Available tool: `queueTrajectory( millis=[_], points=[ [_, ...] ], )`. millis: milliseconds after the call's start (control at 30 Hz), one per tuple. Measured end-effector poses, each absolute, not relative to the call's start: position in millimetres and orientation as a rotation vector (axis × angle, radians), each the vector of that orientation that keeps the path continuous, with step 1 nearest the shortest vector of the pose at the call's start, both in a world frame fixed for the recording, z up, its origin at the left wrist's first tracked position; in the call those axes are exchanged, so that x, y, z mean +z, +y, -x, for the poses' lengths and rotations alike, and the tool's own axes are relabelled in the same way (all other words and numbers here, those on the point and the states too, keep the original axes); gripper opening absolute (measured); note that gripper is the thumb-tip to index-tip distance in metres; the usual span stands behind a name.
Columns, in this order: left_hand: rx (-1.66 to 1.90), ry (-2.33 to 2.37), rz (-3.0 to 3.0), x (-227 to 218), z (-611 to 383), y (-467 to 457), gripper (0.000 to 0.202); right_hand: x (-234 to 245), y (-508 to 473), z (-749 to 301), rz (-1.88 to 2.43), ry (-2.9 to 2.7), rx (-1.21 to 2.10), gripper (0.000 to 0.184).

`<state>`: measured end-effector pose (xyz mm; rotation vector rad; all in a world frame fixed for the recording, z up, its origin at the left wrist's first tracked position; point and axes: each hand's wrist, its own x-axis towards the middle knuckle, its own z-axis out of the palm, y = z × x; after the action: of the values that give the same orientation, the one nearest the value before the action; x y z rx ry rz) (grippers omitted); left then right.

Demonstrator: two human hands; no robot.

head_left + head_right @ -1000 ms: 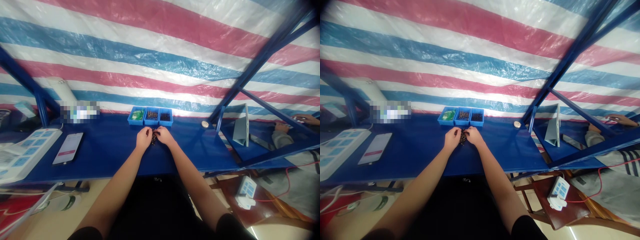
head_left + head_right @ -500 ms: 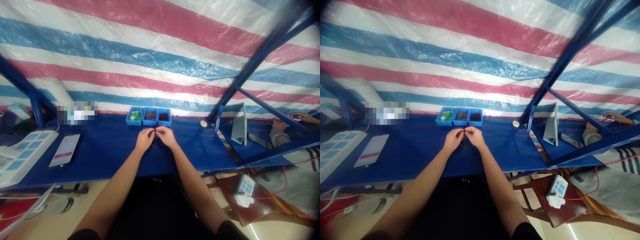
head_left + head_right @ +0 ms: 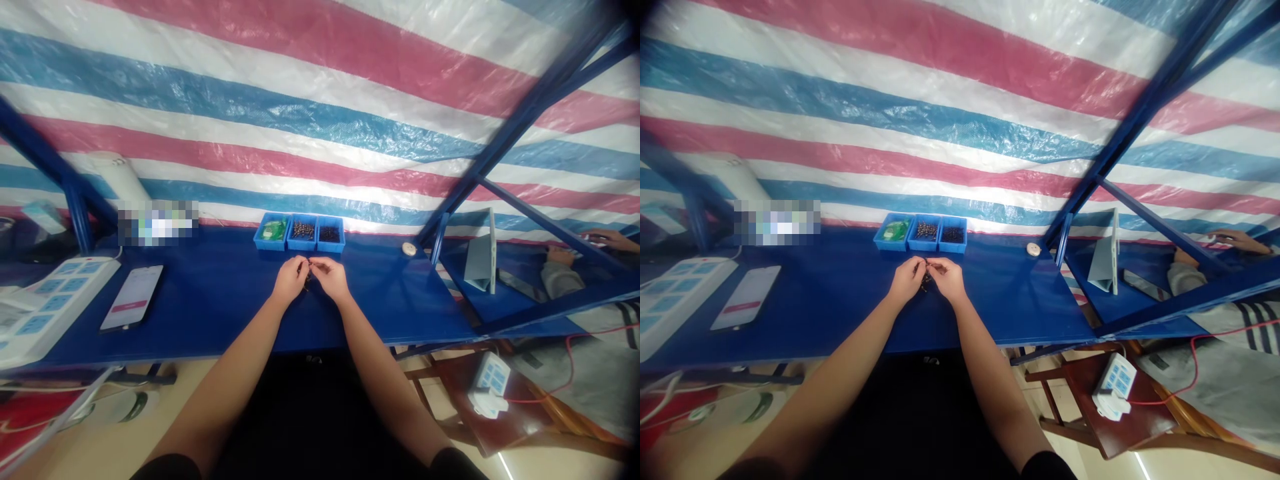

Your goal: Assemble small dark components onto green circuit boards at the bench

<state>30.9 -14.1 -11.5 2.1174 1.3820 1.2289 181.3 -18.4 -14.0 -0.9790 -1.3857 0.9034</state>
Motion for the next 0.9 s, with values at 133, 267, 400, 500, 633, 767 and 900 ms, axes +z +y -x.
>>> queueTrajectory(
  millis=[133,267,400,500,633,767,900],
  points=[
    [1.235,1.402,-2.067,-10.4,-31.6,-15.9,0.021,-16.0,-20.1,-183.6,0.969,-1.419,0.865,0.022],
    [1.241,1.348,-2.018,-7.7,-32.2,-18.6,0.019,-13.4,-21.2,-185.7,0.988,-1.384,0.848,0.022],
    [1.242,1.313,-2.015,-7.4,-32.1,-18.5,0.019,-9.8,-23.0,-185.9,0.981,-1.411,0.825,0.022],
    [1.242,1.333,-2.018,-8.3,-31.9,-17.6,0.021,-9.5,-24.0,-185.0,0.982,-1.403,0.841,0.024],
    [1.216,1.348,-2.024,-8.7,-31.6,-17.4,0.026,-12.3,-23.7,-183.5,0.972,-1.376,0.879,0.026],
    [1.208,1.345,-1.988,-7.9,-31.8,-18.5,0.027,-13.2,-22.6,-182.5,0.993,-1.369,0.879,0.027],
    [1.245,1.323,-1.963,-6.0,-32.6,-20.4,0.023,-8.5,-24.4,-182.6,1.036,-1.365,0.843,0.028]
  ],
)
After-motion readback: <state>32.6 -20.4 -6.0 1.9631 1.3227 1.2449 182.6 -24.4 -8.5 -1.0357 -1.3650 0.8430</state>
